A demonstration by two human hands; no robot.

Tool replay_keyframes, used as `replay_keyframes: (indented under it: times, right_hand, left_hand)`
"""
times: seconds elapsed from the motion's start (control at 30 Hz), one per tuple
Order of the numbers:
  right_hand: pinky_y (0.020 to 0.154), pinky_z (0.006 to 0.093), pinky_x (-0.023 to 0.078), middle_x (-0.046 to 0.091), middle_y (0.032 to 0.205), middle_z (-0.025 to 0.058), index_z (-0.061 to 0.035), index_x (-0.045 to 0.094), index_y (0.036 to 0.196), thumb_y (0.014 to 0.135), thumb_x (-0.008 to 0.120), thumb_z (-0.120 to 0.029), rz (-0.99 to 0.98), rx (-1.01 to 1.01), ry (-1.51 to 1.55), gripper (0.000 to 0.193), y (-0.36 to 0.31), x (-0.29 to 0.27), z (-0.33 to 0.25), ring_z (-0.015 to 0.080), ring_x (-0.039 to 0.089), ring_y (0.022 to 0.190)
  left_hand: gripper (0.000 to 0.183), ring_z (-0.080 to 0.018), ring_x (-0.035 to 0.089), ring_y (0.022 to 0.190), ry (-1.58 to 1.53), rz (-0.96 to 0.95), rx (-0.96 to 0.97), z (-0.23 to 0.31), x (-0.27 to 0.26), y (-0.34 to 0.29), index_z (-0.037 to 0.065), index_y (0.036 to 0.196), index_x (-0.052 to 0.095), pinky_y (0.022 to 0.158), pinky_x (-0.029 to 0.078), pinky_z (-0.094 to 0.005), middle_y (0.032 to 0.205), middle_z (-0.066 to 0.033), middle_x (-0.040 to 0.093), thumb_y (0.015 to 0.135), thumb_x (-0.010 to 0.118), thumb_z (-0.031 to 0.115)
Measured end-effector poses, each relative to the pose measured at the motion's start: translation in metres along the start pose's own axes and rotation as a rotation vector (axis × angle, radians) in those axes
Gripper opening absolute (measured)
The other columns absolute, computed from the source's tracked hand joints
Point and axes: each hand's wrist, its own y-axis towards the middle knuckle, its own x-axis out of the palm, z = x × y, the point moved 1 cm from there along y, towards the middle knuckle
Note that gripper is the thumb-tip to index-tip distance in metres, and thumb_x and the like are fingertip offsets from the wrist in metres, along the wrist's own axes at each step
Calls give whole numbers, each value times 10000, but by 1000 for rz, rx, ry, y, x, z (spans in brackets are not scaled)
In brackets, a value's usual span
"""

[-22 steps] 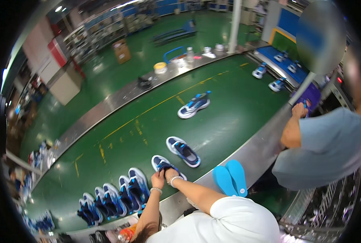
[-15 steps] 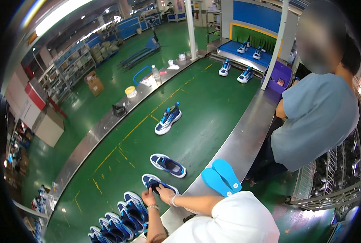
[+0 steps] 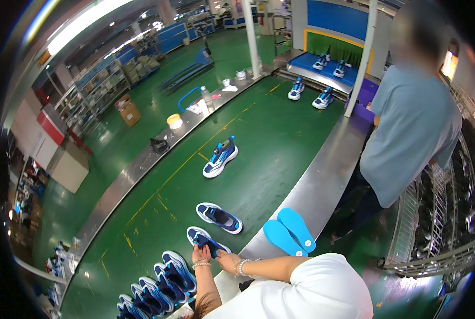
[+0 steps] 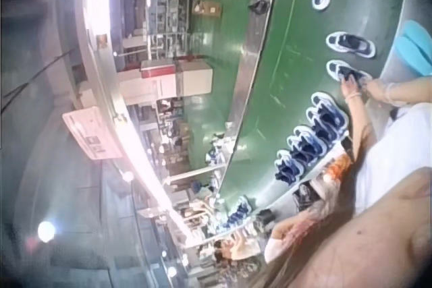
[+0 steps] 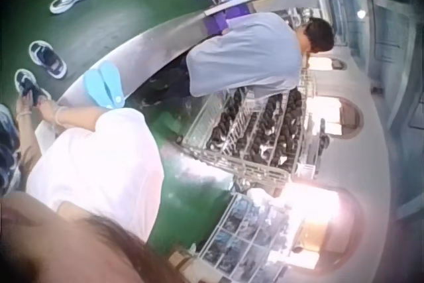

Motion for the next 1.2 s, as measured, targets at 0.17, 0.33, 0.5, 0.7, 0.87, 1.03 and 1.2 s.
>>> replay_keyframes:
  times: [0.17, 0.33, 0.5, 0.7, 0.87, 1.03, 1.2]
  right_hand:
    - [709, 372, 509, 518, 1028, 155, -53, 555, 921, 721, 486, -86, 60, -74, -75, 214, 0, 19, 0, 278, 474, 1067]
    - [752, 370, 494, 542, 993, 146, -55, 532, 992, 721, 506, -87, 54, -47, -33, 274, 3, 2, -2, 277, 500, 1021]
    - [774, 368, 478, 532, 1040, 140, -46, 504, 1046, 741, 549, -145, -15, -78, -75, 324, 12, -3, 3, 282, 518, 993]
    - [782, 370, 476, 518, 1075, 167, -31, 487, 1059, 747, 566, -172, -105, -81, -129, 351, 19, -4, -11, 289, 518, 992]
    - [842, 386, 434, 504, 1091, 193, 5, 497, 1049, 747, 559, -168, -105, -107, -87, 353, 20, 16, -4, 327, 488, 1020]
    - [908, 406, 371, 531, 1041, 190, -28, 530, 1009, 738, 524, -56, 155, -368, 207, 272, -1, -6, -1, 364, 470, 1016]
    - [601, 340, 462, 633, 723, 93, -58, 525, 1029, 805, 514, -122, 129, -42, 396, 233, -30, -51, 35, 254, 601, 623]
  left_hand:
    - [268, -200, 571, 795, 40, -138, 19, 10, -29, -8, -30, 983, 522, 703, 496, -248, 920, -126, 583, 814, 604, 161]
    - [435, -310, 384, 1178, -7, -430, 41, -4, -15, -30, -59, 1191, 364, 982, 348, -405, 1308, -161, 370, 874, 490, 212]
    - [425, -298, 488, 1081, 34, -213, 148, -12, 10, -30, -13, 1156, 416, 890, 415, -405, 1216, -137, 470, 849, 542, 251]
    - [325, -287, 603, 885, -6, -25, 169, 3, 22, -19, -19, 1054, 504, 678, 507, -355, 1016, -173, 588, 821, 502, 207]
    - [185, -226, 617, 615, 1220, 74, 361, -3, 6, -18, -3, 699, 603, 542, 490, -337, 702, -150, 627, 731, 538, 168]
    - [175, -292, 573, 617, 1524, 130, 1066, 64, 5, -163, 34, 680, 571, 554, 449, -383, 660, -135, 593, 714, 565, 206]
    - [129, -98, 404, 513, 992, 795, 1211, 170, -131, -311, 23, 724, 528, 485, 363, -258, 568, 2, 484, 740, 622, 110]
